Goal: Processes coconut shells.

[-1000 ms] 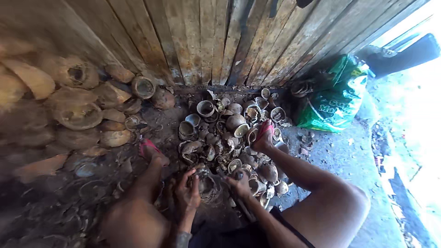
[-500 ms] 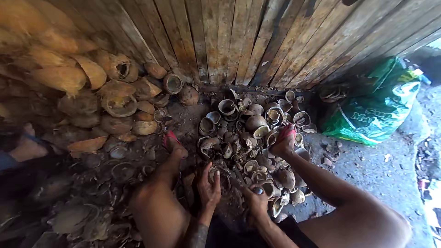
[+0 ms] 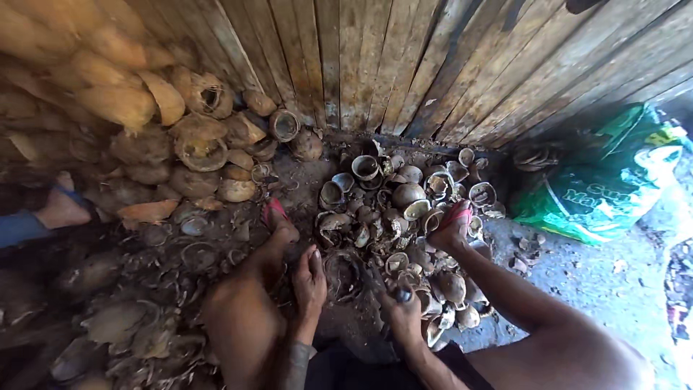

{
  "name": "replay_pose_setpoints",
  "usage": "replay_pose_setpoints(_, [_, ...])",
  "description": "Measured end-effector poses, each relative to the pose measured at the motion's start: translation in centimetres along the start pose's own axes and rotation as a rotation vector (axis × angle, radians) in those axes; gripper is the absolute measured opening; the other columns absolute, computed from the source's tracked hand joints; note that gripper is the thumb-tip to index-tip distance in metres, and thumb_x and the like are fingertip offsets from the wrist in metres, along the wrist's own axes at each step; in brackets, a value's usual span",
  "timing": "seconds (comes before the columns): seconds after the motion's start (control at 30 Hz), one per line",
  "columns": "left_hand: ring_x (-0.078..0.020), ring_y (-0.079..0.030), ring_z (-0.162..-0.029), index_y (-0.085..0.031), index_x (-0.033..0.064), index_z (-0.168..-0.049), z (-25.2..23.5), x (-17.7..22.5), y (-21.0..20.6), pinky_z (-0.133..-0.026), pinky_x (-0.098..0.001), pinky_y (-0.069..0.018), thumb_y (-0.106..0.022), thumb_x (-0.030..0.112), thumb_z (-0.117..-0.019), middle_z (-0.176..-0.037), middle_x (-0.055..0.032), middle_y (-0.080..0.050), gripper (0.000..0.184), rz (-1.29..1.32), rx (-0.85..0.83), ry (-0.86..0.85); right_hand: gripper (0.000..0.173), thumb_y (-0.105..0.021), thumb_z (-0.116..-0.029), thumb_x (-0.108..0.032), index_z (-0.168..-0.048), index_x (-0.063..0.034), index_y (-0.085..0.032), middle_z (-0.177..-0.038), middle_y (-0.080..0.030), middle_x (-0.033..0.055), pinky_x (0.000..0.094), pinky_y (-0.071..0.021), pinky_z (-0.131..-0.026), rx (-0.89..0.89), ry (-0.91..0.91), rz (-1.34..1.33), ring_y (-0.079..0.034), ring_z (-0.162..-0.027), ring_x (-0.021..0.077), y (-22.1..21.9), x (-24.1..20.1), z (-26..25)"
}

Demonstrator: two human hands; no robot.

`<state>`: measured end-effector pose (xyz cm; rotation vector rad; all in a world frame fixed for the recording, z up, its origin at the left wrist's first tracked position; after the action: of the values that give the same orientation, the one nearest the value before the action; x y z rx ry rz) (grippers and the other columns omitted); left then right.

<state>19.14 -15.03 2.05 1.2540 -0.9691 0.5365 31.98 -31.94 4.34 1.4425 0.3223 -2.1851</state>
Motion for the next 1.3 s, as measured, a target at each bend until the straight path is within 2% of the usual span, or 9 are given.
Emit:
replay_pose_setpoints(0.17, [-0.0291, -0.055, -0.135, -0.062, -0.0009, -0.136, 4.3, 0.8, -2.1, -0.119, -0.0505, -0.0373, -0.047, 0.046, -0.1017, -0.14, -0.0175, -0.062, 0.06, -0.025, -0.092, -0.157, 0.018, -0.073, -0.0877, 0.003, -0.092, -0.0013, -0.056, -0.065, -0.055, 0.006, 0.0262, -0.0464, -0.043, 0.101, -0.275, -0.291, -0.048, -0.046, 0.0112, -0.6, -1.2, 4.9])
replay_pose_setpoints(0.27, [-0.0238, -0.062, -0.125, -0.07, 0.0066, -0.127, 2.5, -0.1, -3.3, -0.115, -0.0501, -0.0412, -0.049, 0.045, -0.1008, -0.128, -0.0098, -0.07, 0.051, -0.094, -0.015, -0.201, 0.022, -0.072, -0.0885, 0.006, -0.09, -0.0015, -0.052, -0.06, -0.052, 0.0059, 0.0273, -0.0428, -0.038, 0.111, -0.369, -0.251, -0.043, -0.041, 0.0109, -0.3, -2.3, 2.7])
replay_pose_setpoints(0.37, [-0.0219, -0.065, -0.121, -0.072, 0.0043, -0.123, 2.2, -0.3, -3.6, -0.114, -0.0485, -0.043, -0.051, 0.039, -0.101, -0.124, -0.0105, -0.072, 0.046, -0.038, 0.001, -0.196, 0.029, -0.082, -0.0745, -0.003, -0.088, -0.0031, -0.056, -0.064, -0.055, 0.0038, 0.031, -0.0465, -0.042, 0.006, -0.235, -0.079, -0.049, -0.047, 0.0127, 1.5, 2.4, -3.1])
replay_pose_setpoints(0.5, [-0.0209, -0.066, -0.119, -0.073, 0.0045, -0.121, 1.8, 0.1, -3.6, -0.114, -0.0478, -0.0431, -0.054, 0.034, -0.1004, -0.122, -0.0097, -0.073, 0.04, -0.007, 0.02, -0.201, 0.038, -0.087, -0.0699, -0.019, -0.089, -0.0091, -0.056, -0.063, -0.054, -0.0021, 0.0285, -0.0479, -0.046, -0.241, -0.018, -0.008, -0.051, -0.049, 0.0096, 1.6, 5.1, -9.7])
replay_pose_setpoints(0.57, [-0.0198, -0.066, -0.12, -0.073, 0.0053, -0.121, 1.6, -0.1, -2.8, -0.119, -0.0525, -0.0362, -0.055, 0.032, -0.1012, -0.122, -0.0089, -0.073, 0.038, 0.017, -0.033, -0.169, 0.037, -0.088, -0.0703, -0.017, -0.089, -0.0088, -0.057, -0.064, -0.055, -0.0018, 0.0274, -0.0482, -0.047, -0.27, 0.008, 0.035, -0.051, -0.049, 0.009, 1.7, 3.8, -8.9])
replay_pose_setpoints(0.73, [-0.0242, -0.062, -0.123, -0.062, -0.0024, -0.134, 0.7, 0.7, -1.0, -0.107, -0.0408, -0.0491, -0.046, 0.033, -0.1054, -0.132, -0.0192, -0.065, 0.048, 0.094, 0.015, 0.011, 0.031, -0.084, -0.0771, -0.012, -0.095, -0.0008, -0.061, -0.071, -0.06, 0.0045, 0.0305, -0.0518, -0.051, -0.001, -0.099, -0.005, -0.056, -0.055, 0.0126, 0.5, 1.5, -1.2])
replay_pose_setpoints(0.87, [-0.0304, -0.055, -0.136, -0.066, 0.003, -0.132, 2.2, 1.0, -2.8, -0.122, -0.0586, -0.0287, -0.048, 0.05, -0.1001, -0.138, -0.0142, -0.065, 0.06, -0.096, -0.088, -0.123, 0.02, -0.074, -0.0895, -0.002, -0.085, -0.0028, -0.055, -0.06, -0.052, 0.0042, 0.0279, -0.0441, -0.041, 0.151, -0.408, -0.271, -0.044, -0.042, 0.0108, -0.9, 1.1, 2.4])
replay_pose_setpoints(1.03, [-0.0275, -0.058, -0.133, -0.069, 0.0049, -0.127, 2.0, 0.1, -3.4, -0.12, -0.0566, -0.0328, -0.053, 0.046, -0.0998, -0.136, -0.0117, -0.066, 0.052, -0.104, -0.074, -0.209, 0.019, -0.074, -0.0888, 0.001, -0.088, -0.0023, -0.055, -0.06, -0.051, 0.0042, 0.0267, -0.0415, -0.04, -0.021, -0.461, -0.146, -0.042, -0.042, 0.0103, 1.0, -0.2, -1.5])
replay_pose_setpoints(1.3, [-0.019, -0.043, -0.147, -0.058, 0.0124, -0.144, -2.2, 1.2, -2.2, -0.123, -0.0392, -0.0337, -0.06, 0.055, -0.0966, -0.151, -0.0053, -0.056, 0.064, -0.164, -0.603, -0.265, 0.016, -0.063, -0.1024, -0.013, -0.094, -0.0055, -0.051, -0.058, -0.049, 0.0034, 0.0291, -0.0483, -0.042, 0.138, -0.592, -0.419, -0.046, -0.042, 0.0121, 0.1, 0.0, 3.8])
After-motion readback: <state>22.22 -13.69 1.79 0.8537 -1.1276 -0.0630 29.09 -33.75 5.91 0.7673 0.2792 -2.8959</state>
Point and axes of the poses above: each hand's wrist, its own z-axis away from the middle knuckle, its own y-axis out of the back of the hand, x = y × z, the point moved 2 cm from there along -z, towards the middle knuckle
